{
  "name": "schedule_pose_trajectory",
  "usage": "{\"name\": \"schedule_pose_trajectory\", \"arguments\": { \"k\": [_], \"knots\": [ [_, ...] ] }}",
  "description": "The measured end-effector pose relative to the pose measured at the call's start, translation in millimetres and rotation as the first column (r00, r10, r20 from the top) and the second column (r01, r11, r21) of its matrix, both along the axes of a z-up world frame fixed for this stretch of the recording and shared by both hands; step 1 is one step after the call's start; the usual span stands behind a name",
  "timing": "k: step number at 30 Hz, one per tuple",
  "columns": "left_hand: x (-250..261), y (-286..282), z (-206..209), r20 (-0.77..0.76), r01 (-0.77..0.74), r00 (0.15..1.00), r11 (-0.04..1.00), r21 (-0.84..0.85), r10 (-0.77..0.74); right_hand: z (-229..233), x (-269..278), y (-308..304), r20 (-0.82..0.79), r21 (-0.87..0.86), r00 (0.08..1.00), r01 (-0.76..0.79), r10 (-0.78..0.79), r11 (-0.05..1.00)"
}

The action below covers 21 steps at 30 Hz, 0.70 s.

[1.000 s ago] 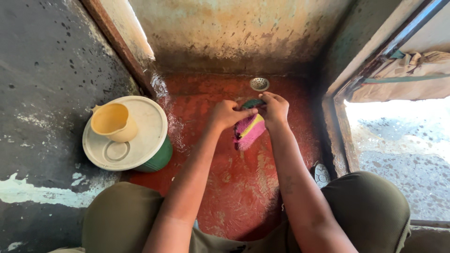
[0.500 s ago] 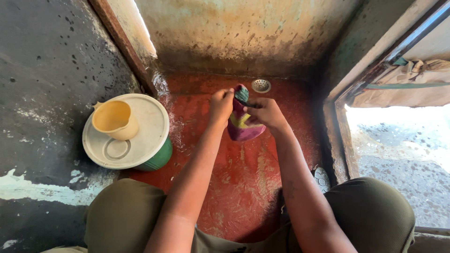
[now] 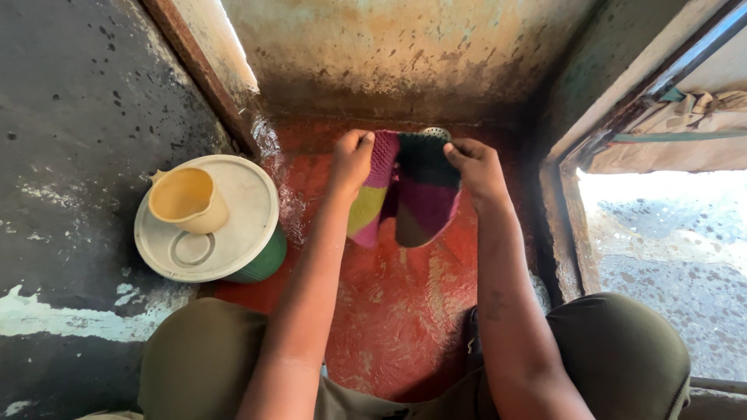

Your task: The person washes a circular colorful knitted item by pouring water from a yellow plastic cup onto it, squeezing the item by hand, and dipping the cup into a white bucket of water.

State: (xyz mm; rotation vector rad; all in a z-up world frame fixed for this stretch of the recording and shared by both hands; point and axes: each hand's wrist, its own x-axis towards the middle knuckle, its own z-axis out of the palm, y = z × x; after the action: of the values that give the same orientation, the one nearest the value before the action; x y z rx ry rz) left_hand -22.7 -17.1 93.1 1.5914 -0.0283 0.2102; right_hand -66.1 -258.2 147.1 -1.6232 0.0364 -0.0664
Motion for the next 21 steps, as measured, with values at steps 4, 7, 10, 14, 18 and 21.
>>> {"name": "schedule_pose_trajectory", "arguments": {
  "k": [4, 7, 10, 14, 18, 21],
  "knots": [
    [-7, 3, 4, 0.124, -0.047, 0.992, 0.978, 0.205, 0.022, -3, 4, 0, 0.105, -0.008, 0.99, 0.091, -0.09, 0.996],
    [-9, 5, 4, 0.242, -0.041, 0.97, 0.969, 0.243, -0.02, 7, -1, 3, 0.247, -0.051, 0.962, 0.13, -0.114, 0.99],
    [-9, 4, 7, 0.322, -0.007, 0.946, 0.988, 0.156, -0.044, 30, -13, 3, 0.385, -0.189, 0.919, 0.17, -0.087, 0.967],
    [-15, 1, 17, 0.384, 0.01, 0.922, 0.993, 0.12, -0.056, 58, -28, 10, 0.492, -0.248, 0.869, 0.193, -0.048, 0.949],
    [-26, -3, 24, 0.308, 0.193, 0.933, 0.981, 0.006, -0.185, 70, -36, 13, 0.572, -0.216, 0.819, 0.202, -0.044, 0.955],
    [-35, -3, 15, 0.258, 0.29, 0.92, 0.955, 0.059, -0.295, 72, -39, 14, 0.557, -0.252, 0.83, 0.194, -0.022, 0.948]
  ]
}}
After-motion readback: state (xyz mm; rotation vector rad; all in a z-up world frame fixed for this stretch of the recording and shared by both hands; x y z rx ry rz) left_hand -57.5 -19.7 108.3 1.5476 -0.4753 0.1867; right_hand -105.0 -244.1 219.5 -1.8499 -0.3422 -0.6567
